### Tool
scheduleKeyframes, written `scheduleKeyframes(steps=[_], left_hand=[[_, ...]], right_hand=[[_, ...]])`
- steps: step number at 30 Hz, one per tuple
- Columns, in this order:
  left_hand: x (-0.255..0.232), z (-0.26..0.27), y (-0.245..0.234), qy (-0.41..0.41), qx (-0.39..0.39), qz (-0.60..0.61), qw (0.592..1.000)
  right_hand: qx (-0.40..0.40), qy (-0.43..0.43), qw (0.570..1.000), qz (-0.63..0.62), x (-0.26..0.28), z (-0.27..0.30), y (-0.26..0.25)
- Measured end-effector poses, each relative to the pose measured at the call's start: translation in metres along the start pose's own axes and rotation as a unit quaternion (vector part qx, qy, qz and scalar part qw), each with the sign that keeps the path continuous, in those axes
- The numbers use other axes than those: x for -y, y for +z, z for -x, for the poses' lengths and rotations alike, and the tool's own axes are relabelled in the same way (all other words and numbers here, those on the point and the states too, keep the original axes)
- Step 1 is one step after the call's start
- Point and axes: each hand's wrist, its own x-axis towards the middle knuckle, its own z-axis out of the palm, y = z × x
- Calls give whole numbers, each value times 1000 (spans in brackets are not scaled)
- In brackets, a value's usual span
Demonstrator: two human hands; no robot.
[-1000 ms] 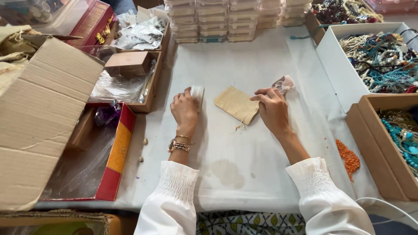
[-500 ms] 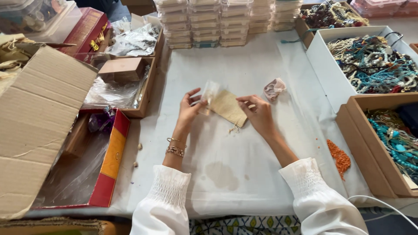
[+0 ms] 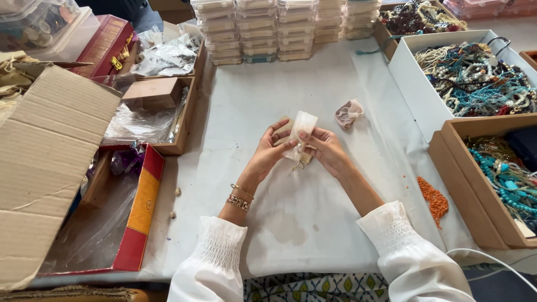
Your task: Cleaning and packaging small jewelry items into plastic bags and pouches.
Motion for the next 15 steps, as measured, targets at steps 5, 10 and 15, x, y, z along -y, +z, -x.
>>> scheduleKeyframes(steps=[5,10,15], left_hand=[[26,-14,-13,140,-79,-144,976],[-5,19,26,170,-130,-445,870],[14,28,50,258,-112,-589,758]], right_hand=[[-80,-100,992,20,-16,-22,-40],[-103,-105,989,1,21,-11,-54],[-153,-39,983,-91,19,-14,-75]])
